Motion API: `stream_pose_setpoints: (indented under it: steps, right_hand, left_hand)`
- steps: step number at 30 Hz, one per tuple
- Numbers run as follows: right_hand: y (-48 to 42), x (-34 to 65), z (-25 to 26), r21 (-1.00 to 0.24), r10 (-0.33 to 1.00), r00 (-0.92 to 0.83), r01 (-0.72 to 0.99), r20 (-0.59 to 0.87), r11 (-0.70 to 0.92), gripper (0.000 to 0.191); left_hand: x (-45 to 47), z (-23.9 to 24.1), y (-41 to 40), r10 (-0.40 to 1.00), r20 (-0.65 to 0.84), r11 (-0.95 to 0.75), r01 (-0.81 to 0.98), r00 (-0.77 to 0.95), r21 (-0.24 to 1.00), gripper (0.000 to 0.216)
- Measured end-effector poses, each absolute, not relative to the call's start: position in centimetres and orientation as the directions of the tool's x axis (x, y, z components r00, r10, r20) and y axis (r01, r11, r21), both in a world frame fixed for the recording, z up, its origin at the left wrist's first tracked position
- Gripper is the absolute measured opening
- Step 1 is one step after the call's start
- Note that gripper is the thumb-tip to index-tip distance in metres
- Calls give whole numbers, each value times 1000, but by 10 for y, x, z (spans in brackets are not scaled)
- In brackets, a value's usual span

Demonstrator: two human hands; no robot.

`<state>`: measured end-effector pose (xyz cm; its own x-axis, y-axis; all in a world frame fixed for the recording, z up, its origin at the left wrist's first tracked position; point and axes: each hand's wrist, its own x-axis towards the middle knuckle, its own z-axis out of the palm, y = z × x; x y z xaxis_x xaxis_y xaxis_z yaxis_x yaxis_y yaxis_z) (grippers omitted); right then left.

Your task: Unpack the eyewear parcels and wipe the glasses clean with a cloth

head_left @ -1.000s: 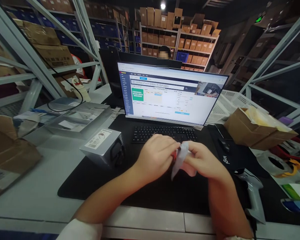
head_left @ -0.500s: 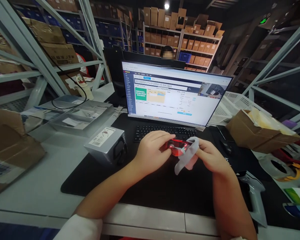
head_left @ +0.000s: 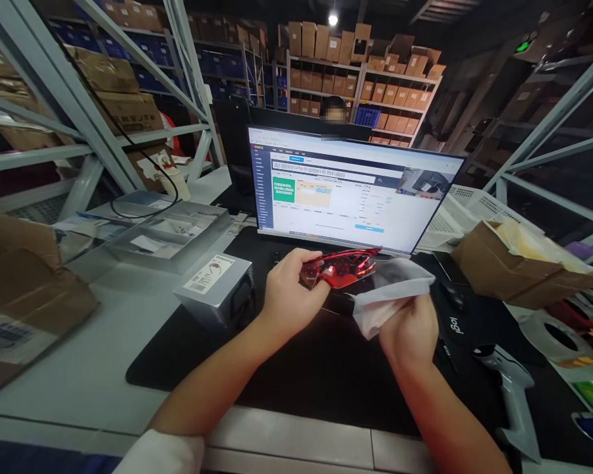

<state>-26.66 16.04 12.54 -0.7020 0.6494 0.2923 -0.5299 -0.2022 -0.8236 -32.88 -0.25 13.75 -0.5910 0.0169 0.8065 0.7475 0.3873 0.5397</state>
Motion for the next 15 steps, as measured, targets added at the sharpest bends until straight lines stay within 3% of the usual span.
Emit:
stream_pose_setpoints:
  steps: [2, 4, 6, 10, 15]
  right_hand:
    - [153, -263, 128, -873, 459, -866, -370, 201, -317, 49]
    - [142, -257, 128, -920, 256, -958, -212, 130, -330, 59]
    - [128, -251, 126, -936, 158, -984, -126, 77, -328, 57]
    - [114, -250, 119, -907, 247, -962, -201, 112, -369, 34]
    - [142, -255, 125, -858, 367, -919, -300, 143, -416, 23]
  left_hand:
    - [-329, 135, -1, 20, 817, 382, 759, -576, 527, 29]
    - [-329, 131, 3, 39, 826, 383, 772, -562, 507, 30]
    - [-327, 128, 8, 63, 836, 390, 785, -544, 481, 31]
    - [-322, 122, 15, 124, 857, 366, 826, -500, 430, 24]
    - [-320, 118, 17, 162, 860, 311, 852, -483, 420, 27]
